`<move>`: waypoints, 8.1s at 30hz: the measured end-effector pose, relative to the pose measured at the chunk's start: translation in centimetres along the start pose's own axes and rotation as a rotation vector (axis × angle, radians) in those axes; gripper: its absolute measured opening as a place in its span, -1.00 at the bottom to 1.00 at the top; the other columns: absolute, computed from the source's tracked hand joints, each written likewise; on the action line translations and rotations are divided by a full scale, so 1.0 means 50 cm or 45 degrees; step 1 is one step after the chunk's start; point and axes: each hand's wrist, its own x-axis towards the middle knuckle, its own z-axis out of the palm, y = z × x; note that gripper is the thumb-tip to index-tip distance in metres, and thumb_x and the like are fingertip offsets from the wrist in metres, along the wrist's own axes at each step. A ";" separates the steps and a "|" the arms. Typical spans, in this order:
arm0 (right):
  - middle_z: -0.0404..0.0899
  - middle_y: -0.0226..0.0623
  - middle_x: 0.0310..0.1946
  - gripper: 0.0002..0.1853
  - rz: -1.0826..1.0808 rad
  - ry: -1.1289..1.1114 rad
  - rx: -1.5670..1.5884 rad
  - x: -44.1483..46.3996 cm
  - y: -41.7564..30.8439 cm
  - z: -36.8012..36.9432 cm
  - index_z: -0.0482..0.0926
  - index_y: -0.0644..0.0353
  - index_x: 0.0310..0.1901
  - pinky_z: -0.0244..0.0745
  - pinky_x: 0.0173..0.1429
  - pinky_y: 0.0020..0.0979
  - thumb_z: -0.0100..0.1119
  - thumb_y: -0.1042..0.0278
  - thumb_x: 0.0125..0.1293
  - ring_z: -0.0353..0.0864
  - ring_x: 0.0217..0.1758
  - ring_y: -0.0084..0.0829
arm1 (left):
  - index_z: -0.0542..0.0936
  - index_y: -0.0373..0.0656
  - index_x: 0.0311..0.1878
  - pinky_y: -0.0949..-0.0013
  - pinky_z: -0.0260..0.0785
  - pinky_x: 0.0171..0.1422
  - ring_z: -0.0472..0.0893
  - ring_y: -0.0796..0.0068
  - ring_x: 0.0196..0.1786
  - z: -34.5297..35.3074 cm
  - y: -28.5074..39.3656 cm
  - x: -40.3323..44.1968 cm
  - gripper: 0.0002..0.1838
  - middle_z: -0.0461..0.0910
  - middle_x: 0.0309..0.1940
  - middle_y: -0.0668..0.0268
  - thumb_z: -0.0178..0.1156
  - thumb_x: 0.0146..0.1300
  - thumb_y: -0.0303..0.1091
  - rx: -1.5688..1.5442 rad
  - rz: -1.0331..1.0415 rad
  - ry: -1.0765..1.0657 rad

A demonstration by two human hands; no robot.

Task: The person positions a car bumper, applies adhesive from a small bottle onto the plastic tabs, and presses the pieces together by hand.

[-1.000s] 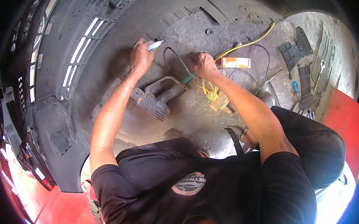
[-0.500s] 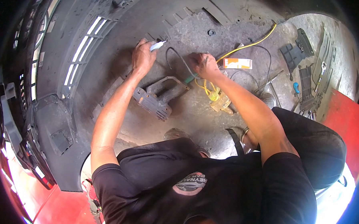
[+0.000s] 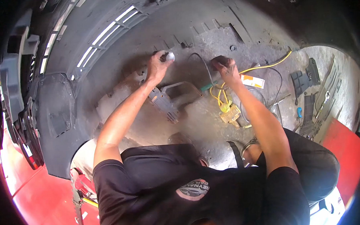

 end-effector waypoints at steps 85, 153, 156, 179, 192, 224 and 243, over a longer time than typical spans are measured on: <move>0.75 -0.24 -0.29 -0.76 0.300 0.702 0.782 0.176 0.026 -0.085 0.73 0.38 -0.13 0.53 -0.15 -0.39 0.41 0.42 0.23 0.67 -0.31 -0.43 | 0.75 -0.27 -0.06 0.24 0.52 0.05 0.76 0.20 -0.11 0.032 0.111 0.106 -0.71 0.79 -0.17 0.09 0.42 0.27 -0.27 -0.037 0.103 -0.229; 0.70 -0.15 -0.31 -0.79 0.328 1.154 0.693 0.213 0.025 -0.024 0.63 0.44 -0.13 0.71 -0.23 -0.27 0.38 0.56 0.22 0.70 -0.35 -0.28 | 0.76 -0.29 -0.05 0.20 0.49 0.05 0.75 0.10 -0.13 0.049 0.009 0.205 -0.69 0.77 -0.19 0.00 0.44 0.22 -0.28 -0.048 0.096 -0.065; 0.71 -0.18 -0.31 -0.80 0.213 1.166 0.772 0.226 0.053 -0.017 0.66 0.43 -0.14 0.66 -0.22 -0.31 0.37 0.57 0.22 0.71 -0.33 -0.30 | 0.76 -0.30 -0.05 0.20 0.49 0.05 0.74 0.08 -0.12 0.048 0.009 0.203 -0.68 0.77 -0.19 0.00 0.44 0.21 -0.28 -0.031 0.092 -0.062; 0.78 -0.11 -0.37 -0.74 0.322 1.106 0.437 0.240 0.089 -0.052 0.77 0.37 -0.20 0.60 -0.09 -0.32 0.50 0.36 0.14 0.73 -0.29 -0.37 | 0.76 -0.27 -0.05 0.21 0.48 0.08 0.73 0.11 -0.09 0.049 0.013 0.201 -0.73 0.76 -0.16 0.03 0.42 0.24 -0.33 -0.045 0.112 -0.062; 0.77 -0.13 -0.34 -0.83 0.217 1.037 0.571 0.210 -0.004 -0.049 0.70 0.48 -0.19 0.68 -0.25 -0.42 0.41 0.54 0.26 0.76 -0.37 -0.41 | 0.78 -0.20 -0.02 0.17 0.47 0.12 0.72 0.06 -0.04 0.048 0.027 0.198 -0.73 0.76 -0.12 0.04 0.40 0.25 -0.32 -0.002 0.097 -0.067; 0.75 -0.02 -0.26 -0.83 0.185 1.012 0.669 0.240 0.064 -0.050 0.64 0.55 -0.11 0.78 -0.21 -0.31 0.33 0.62 0.33 0.79 -0.29 -0.23 | 0.79 -0.19 -0.04 0.17 0.45 0.15 0.70 0.06 0.00 0.047 0.021 0.197 -0.75 0.75 -0.09 0.07 0.41 0.25 -0.32 0.057 0.144 -0.059; 0.73 -0.05 -0.26 -0.83 0.143 0.978 0.847 0.221 0.026 -0.046 0.64 0.54 -0.12 0.77 -0.19 -0.31 0.33 0.60 0.33 0.78 -0.28 -0.25 | 0.78 -0.20 -0.02 0.16 0.44 0.16 0.69 0.04 0.01 0.045 0.019 0.197 -0.73 0.73 -0.08 0.05 0.41 0.26 -0.30 0.076 0.133 -0.070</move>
